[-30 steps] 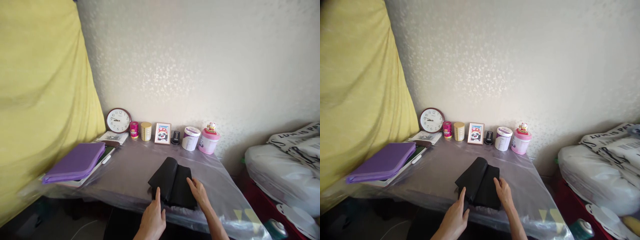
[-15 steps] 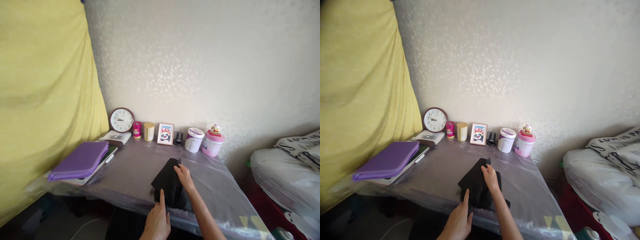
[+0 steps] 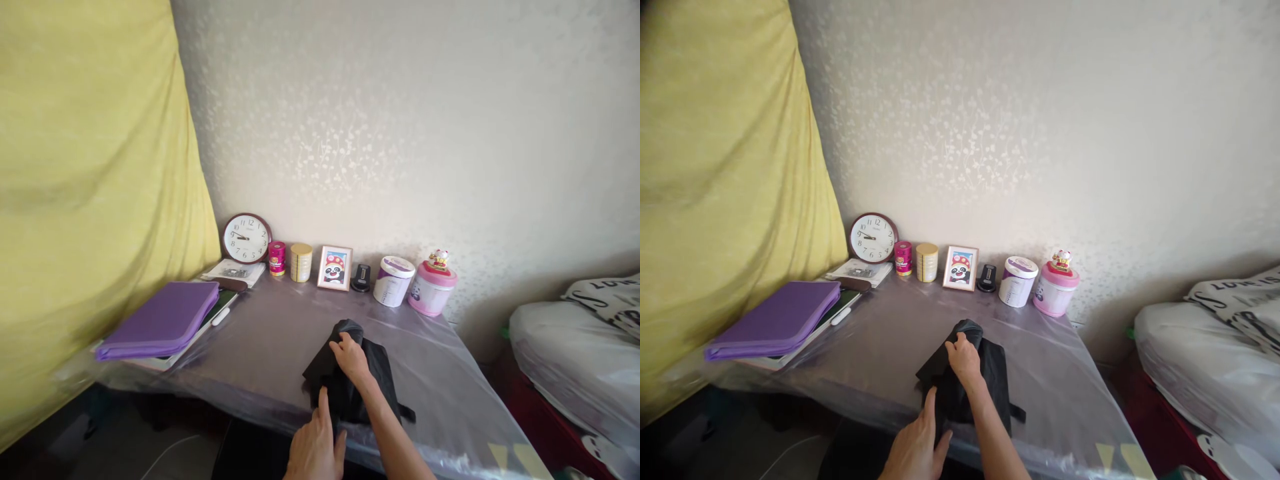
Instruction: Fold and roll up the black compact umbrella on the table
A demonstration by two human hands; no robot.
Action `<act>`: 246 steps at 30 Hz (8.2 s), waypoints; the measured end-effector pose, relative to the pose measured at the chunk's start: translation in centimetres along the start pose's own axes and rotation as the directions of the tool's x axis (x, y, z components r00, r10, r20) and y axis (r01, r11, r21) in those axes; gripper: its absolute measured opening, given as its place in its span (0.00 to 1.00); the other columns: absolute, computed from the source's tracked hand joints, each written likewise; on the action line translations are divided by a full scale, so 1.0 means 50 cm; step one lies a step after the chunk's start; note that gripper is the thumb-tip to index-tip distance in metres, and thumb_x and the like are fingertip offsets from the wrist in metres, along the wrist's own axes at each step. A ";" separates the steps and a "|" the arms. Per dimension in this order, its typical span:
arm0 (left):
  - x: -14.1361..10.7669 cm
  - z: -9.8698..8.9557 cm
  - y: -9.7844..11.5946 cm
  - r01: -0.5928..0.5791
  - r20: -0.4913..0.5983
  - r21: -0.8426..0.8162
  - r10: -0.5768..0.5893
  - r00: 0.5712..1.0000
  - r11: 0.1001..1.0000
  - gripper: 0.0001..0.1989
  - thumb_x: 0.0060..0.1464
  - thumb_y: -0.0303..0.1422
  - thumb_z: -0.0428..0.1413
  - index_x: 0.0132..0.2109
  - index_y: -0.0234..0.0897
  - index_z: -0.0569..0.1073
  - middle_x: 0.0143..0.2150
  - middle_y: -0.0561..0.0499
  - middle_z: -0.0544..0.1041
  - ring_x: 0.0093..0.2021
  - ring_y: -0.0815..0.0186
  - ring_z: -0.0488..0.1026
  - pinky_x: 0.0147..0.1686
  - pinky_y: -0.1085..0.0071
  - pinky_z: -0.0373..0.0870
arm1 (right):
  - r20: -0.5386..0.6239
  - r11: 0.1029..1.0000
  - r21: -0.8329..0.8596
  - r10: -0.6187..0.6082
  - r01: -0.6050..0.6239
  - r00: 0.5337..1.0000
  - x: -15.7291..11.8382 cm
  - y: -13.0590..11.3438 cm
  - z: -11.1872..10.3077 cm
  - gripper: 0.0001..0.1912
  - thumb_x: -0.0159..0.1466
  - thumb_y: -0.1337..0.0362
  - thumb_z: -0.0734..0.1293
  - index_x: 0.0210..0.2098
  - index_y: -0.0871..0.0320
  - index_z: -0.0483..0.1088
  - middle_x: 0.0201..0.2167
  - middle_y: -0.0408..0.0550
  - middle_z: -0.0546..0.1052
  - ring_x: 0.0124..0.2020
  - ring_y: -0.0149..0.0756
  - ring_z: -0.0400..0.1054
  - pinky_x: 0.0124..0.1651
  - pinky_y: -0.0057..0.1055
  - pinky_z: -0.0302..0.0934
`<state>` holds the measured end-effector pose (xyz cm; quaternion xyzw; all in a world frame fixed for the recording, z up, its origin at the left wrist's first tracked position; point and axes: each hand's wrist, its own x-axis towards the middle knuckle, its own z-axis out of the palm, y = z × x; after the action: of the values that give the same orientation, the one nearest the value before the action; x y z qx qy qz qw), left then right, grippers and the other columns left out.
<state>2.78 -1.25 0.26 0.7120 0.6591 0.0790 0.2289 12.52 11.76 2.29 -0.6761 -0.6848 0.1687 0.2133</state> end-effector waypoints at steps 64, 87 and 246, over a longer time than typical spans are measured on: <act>0.027 0.008 -0.011 -0.168 -0.100 -0.173 0.153 0.983 0.970 0.34 0.52 0.26 0.42 0.63 0.34 0.37 0.65 0.47 0.37 0.58 0.66 0.57 0.49 0.79 0.56 | -0.128 0.853 0.489 0.277 -0.182 0.952 -0.089 0.240 -0.081 0.21 0.52 0.49 0.58 0.30 0.59 0.73 0.20 0.45 0.73 0.24 0.37 0.68 0.22 0.27 0.59; 0.034 0.018 -0.001 -0.125 -0.079 -0.080 0.118 0.990 0.989 0.36 0.48 0.23 0.42 0.63 0.31 0.39 0.65 0.39 0.36 0.47 0.63 0.69 0.42 0.73 0.64 | -0.094 0.838 0.546 0.064 -0.002 0.994 0.016 0.060 -0.041 0.22 0.54 0.53 0.60 0.40 0.64 0.69 0.23 0.46 0.74 0.26 0.37 0.68 0.26 0.28 0.58; 0.036 0.009 -0.013 -0.038 -0.063 0.021 0.040 0.997 0.999 0.32 0.50 0.24 0.41 0.63 0.29 0.41 0.63 0.37 0.49 0.55 0.60 0.62 0.47 0.72 0.62 | -0.202 0.722 0.063 -0.667 0.689 0.717 -0.052 0.064 0.016 0.13 0.63 0.66 0.56 0.42 0.55 0.69 0.44 0.48 0.73 0.52 0.36 0.60 0.56 0.41 0.52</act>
<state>2.60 0.43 -0.76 0.7241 0.6528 0.0998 0.1993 14.81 9.28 -0.19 -0.3735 -0.8519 0.0676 0.3609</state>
